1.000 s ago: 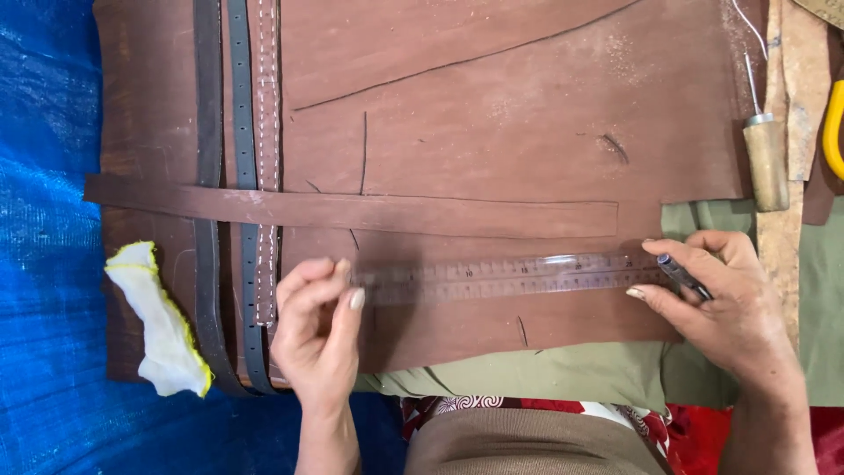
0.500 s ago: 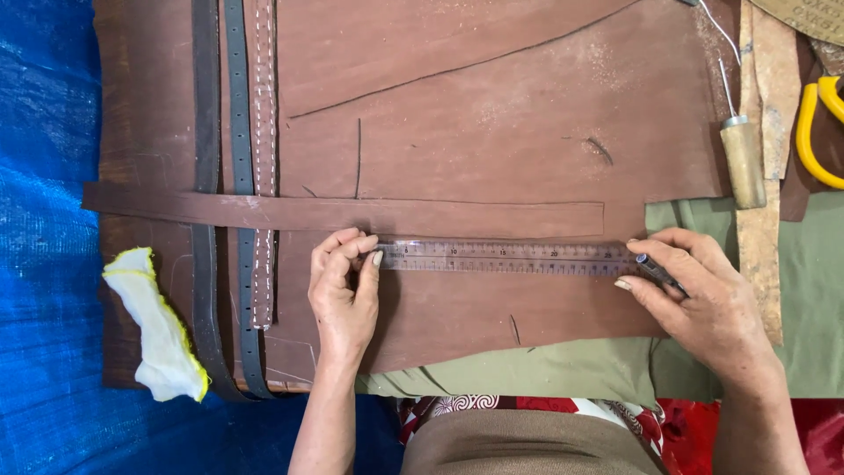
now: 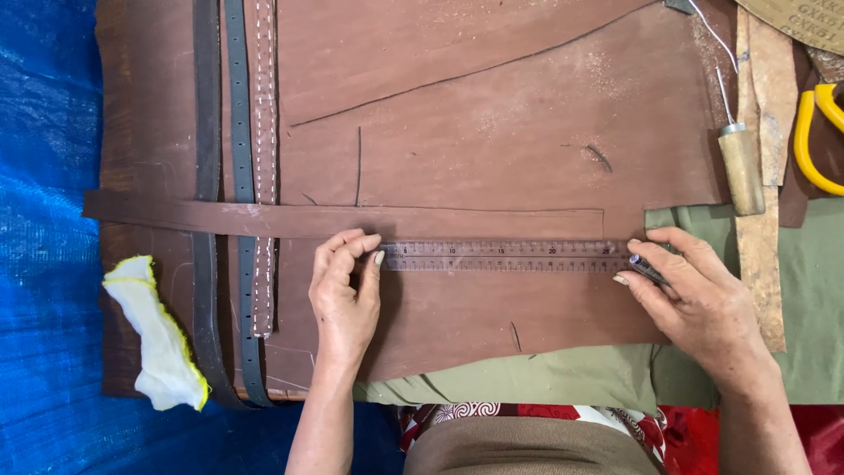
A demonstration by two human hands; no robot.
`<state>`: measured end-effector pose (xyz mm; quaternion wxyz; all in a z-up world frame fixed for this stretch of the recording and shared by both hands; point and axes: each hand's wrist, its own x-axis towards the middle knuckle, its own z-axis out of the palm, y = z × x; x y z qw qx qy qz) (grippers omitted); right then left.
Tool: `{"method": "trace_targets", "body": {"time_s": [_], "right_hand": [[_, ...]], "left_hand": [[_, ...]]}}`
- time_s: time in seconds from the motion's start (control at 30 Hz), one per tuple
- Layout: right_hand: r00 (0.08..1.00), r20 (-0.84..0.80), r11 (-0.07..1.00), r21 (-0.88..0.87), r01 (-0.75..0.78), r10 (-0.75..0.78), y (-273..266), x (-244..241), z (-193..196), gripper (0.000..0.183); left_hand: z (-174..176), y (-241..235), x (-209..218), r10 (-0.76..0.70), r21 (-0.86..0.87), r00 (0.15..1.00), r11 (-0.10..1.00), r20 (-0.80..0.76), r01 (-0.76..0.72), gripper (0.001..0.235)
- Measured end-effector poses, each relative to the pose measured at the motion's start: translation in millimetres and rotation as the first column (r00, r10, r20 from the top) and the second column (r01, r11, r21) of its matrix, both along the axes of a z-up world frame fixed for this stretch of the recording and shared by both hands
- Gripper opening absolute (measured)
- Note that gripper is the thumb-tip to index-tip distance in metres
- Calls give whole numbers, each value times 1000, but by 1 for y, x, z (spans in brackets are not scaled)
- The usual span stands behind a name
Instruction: The person uses a ruler and a pen to measure and mark straight lines on a large piece of brown leather. They repeatedly reposition the ruler and draw lines to outline rectangular sections on the material.
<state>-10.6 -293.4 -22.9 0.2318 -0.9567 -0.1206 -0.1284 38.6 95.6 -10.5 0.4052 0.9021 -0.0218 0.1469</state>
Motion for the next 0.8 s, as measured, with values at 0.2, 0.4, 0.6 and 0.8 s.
{"method": "trace_targets", "body": {"time_s": [0.2,0.4,0.6,0.8], "right_hand": [[999,-34,999,29,15,-14,-4,0,-8,35],[998,-51,998,61,30,-27,-2,1,-6,34],[996,-93,993,112,27,-17,-2,1,-4,37],[997,-82,993,121,4,6,0,4,1,37]], "left_hand": [[2,-5,0,1,64,999,998,-40,2,21],[5,-7,-1,-33,74,999,997,-29,35,26],[8,-11,-3,-25,100,998,995,-55,31,26],[13,-12,-2,-27,141,998,989,-65,36,26]]}}
